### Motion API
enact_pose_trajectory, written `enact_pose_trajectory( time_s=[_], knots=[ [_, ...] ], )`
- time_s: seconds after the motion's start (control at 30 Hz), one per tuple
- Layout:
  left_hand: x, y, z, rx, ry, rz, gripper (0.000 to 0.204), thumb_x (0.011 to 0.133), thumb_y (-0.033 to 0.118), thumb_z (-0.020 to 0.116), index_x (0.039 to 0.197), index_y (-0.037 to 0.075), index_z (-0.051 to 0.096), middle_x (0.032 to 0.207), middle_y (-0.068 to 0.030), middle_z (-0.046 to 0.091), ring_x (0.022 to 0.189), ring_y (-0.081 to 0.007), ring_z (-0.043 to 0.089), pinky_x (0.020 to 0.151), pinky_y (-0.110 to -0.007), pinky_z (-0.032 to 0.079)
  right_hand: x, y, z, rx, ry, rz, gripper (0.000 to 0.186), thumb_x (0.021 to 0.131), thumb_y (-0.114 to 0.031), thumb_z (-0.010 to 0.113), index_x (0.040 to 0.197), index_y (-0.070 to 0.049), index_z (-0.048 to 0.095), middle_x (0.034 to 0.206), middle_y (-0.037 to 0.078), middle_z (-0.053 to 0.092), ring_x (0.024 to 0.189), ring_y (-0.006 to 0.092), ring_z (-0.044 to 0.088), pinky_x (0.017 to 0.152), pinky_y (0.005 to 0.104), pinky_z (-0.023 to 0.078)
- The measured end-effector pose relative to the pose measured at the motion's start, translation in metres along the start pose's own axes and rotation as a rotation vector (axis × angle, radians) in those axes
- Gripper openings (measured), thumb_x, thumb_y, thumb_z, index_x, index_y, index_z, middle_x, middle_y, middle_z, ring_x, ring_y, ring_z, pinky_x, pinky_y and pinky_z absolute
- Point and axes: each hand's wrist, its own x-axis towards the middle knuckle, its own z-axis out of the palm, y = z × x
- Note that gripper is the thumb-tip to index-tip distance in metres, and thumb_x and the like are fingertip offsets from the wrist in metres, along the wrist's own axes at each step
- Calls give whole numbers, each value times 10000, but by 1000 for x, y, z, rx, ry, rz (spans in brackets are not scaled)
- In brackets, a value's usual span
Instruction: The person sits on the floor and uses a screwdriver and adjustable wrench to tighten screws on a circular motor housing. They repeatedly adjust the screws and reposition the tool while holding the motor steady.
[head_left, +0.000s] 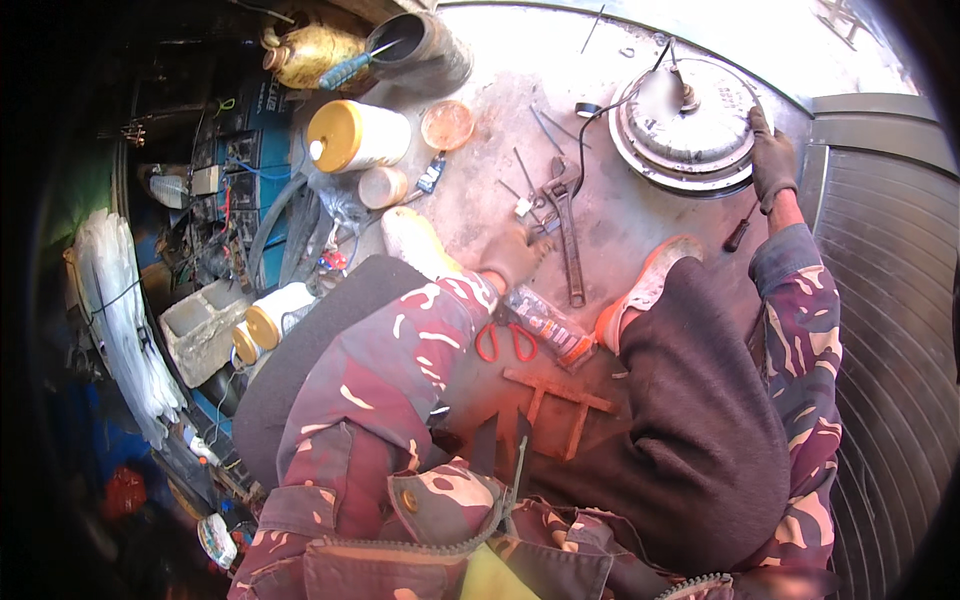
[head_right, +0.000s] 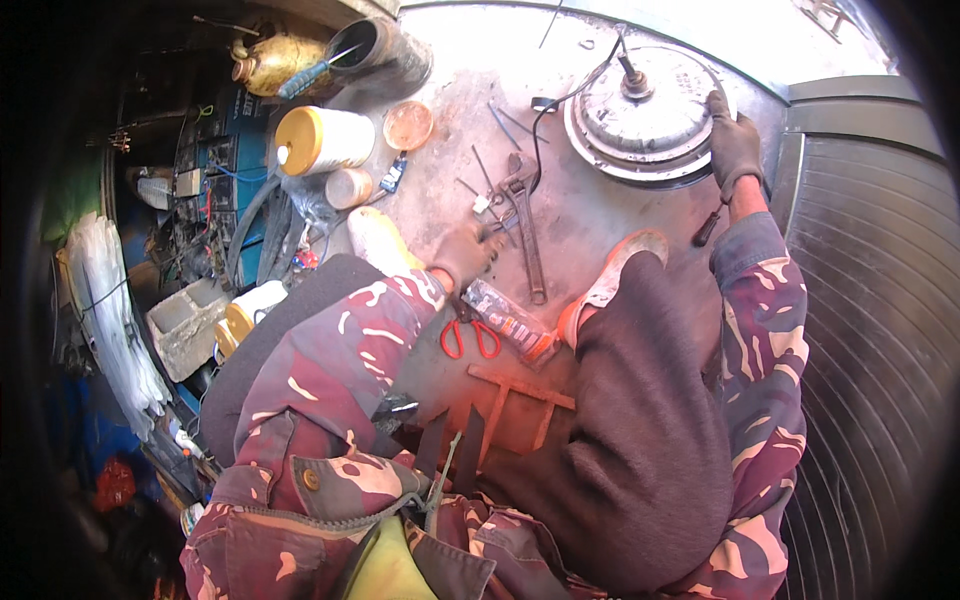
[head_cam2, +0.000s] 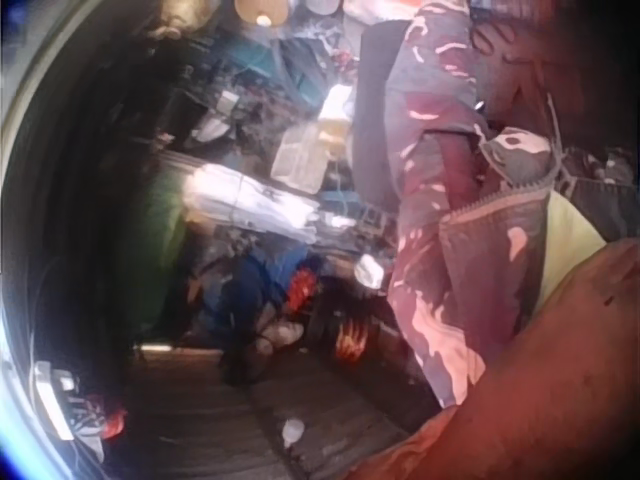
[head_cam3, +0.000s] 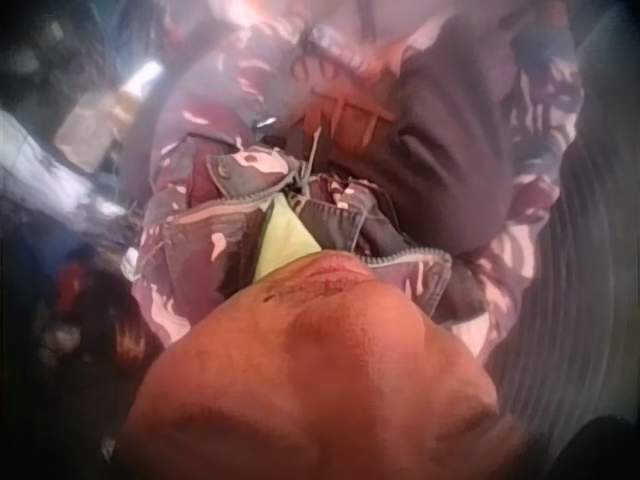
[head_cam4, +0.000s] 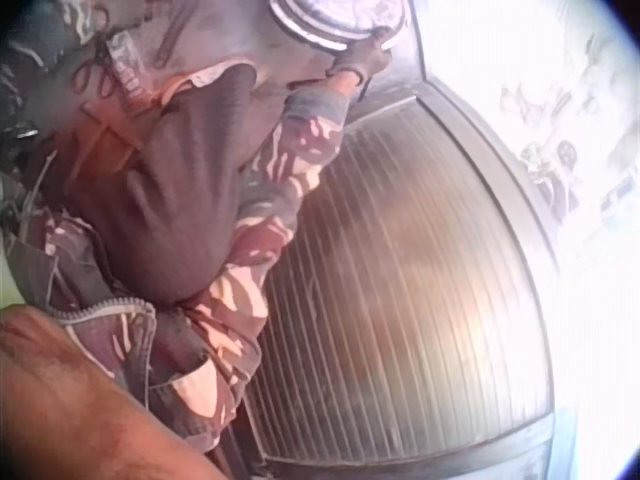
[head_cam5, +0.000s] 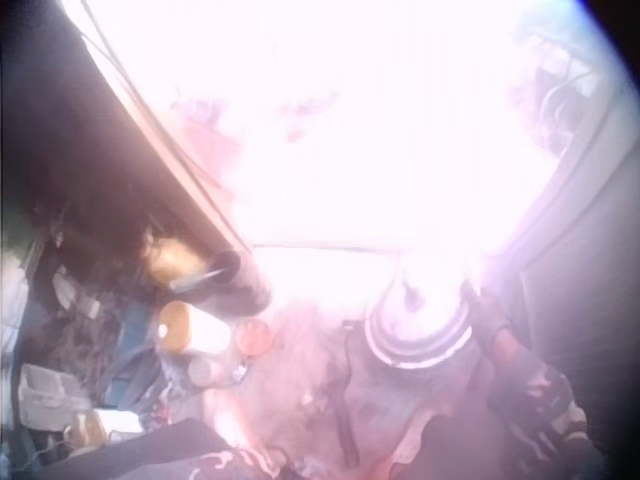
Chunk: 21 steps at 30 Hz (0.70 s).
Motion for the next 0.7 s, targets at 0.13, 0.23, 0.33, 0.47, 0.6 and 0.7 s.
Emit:
enact_pose_trajectory(
  time_s=[0.13, 0.23, 0.33, 0.47, 0.6, 0.7],
  knots=[
    [4, 33, 32, 213, 10, -68, 660, 987, 664, 671, 1191, 46, 779, 1105, -200, 803, 1109, -358, 766, 968, -497, 572, 19, 16, 2, 8, 8, -32, 685, 1053, -515, 728, 1282, 129, 697, 1159, 160, 770, 1039, 199, 706, 919, 318, 550],
    [4, 58, 40, 167, 9, -228, 662, 970, 663, 689, 1212, 53, 770, 1227, -224, 773, 1211, -401, 722, 1003, -515, 561, 19, 26, -4, 78, -37, -74, 736, 1030, -559, 727, 1333, 111, 694, 1205, 206, 773, 1114, 250, 715, 993, 359, 544],
    [5, 65, 43, 170, 51, -200, 662, 936, 655, 732, 1227, 61, 758, 1230, -219, 772, 1192, -413, 725, 995, -524, 566, 15, 35, -12, 229, -87, -115, 686, 1066, -487, 708, 1380, 121, 654, 1252, 183, 758, 1126, 230, 703, 1001, 338, 543],
    [6, 57, 64, 171, 162, -131, 651, 886, 560, 824, 1248, 29, 721, 1206, -255, 764, 1142, -435, 740, 985, -531, 575, 6, 54, -25, 335, -101, -137, 650, 1093, -439, 683, 1420, 118, 618, 1319, 163, 726, 1162, 209, 686, 1029, 324, 534],
    [4, 64, 84, 180, 330, -126, 676, 841, 493, 874, 1275, 10, 684, 1207, -265, 755, 1148, -426, 734, 1021, -508, 565, 0, 65, -28, 507, -128, -81, 659, 1086, -445, 697, 1427, 111, 605, 1323, 150, 715, 1182, 200, 672, 1040, 316, 530],
    [3, 69, 78, 100, 222, -261, 680, 856, 430, 853, 1346, 11, 636, 1256, -274, 744, 1179, -442, 719, 1033, -505, 558, 0, 65, -26, 464, -111, -78, 652, 1087, -440, 700, 1412, 118, 609, 1312, 146, 715, 1168, 189, 670, 1030, 310, 533]
  ],
)
